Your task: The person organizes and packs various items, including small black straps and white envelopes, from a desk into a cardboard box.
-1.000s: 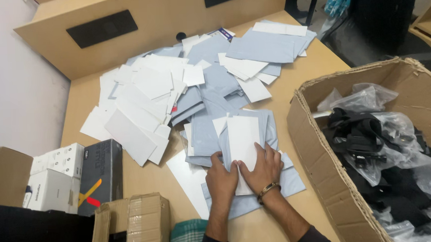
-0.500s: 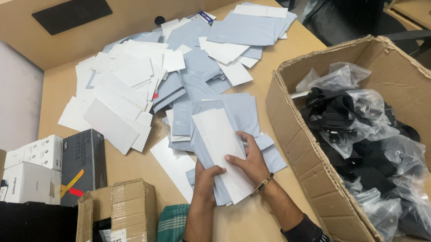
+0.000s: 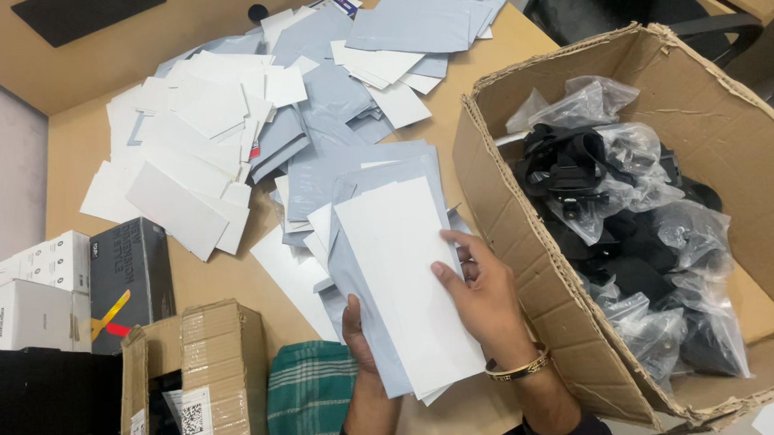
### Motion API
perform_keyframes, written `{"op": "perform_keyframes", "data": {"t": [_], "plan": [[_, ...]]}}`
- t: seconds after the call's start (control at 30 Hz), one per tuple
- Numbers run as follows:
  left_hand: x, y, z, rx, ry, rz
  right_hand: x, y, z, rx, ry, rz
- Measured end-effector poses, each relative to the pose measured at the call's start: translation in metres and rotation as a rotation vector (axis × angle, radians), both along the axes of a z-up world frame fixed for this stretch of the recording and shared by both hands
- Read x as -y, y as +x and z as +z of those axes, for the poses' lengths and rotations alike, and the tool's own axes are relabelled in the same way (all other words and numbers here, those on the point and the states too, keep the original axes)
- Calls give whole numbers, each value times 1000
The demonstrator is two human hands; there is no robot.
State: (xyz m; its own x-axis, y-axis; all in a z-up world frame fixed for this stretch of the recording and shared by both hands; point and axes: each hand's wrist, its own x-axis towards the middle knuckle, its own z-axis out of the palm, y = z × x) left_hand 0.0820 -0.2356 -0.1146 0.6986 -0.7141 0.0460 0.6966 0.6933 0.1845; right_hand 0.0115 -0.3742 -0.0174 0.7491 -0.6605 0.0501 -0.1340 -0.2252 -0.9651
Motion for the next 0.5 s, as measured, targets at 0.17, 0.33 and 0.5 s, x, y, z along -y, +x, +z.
{"op": "perform_keyframes", "data": {"t": [0.17, 0.33, 0.5], "plan": [[5, -10, -37, -86, 11, -7, 0, -11, 3, -159, -525, -43], [-1, -11, -27, -167, -97, -36, -17, -26, 29, -118, -766, -38], [4, -15, 27, 46, -101, -84, -3, -54, 58, 84, -1025, -342]]}}
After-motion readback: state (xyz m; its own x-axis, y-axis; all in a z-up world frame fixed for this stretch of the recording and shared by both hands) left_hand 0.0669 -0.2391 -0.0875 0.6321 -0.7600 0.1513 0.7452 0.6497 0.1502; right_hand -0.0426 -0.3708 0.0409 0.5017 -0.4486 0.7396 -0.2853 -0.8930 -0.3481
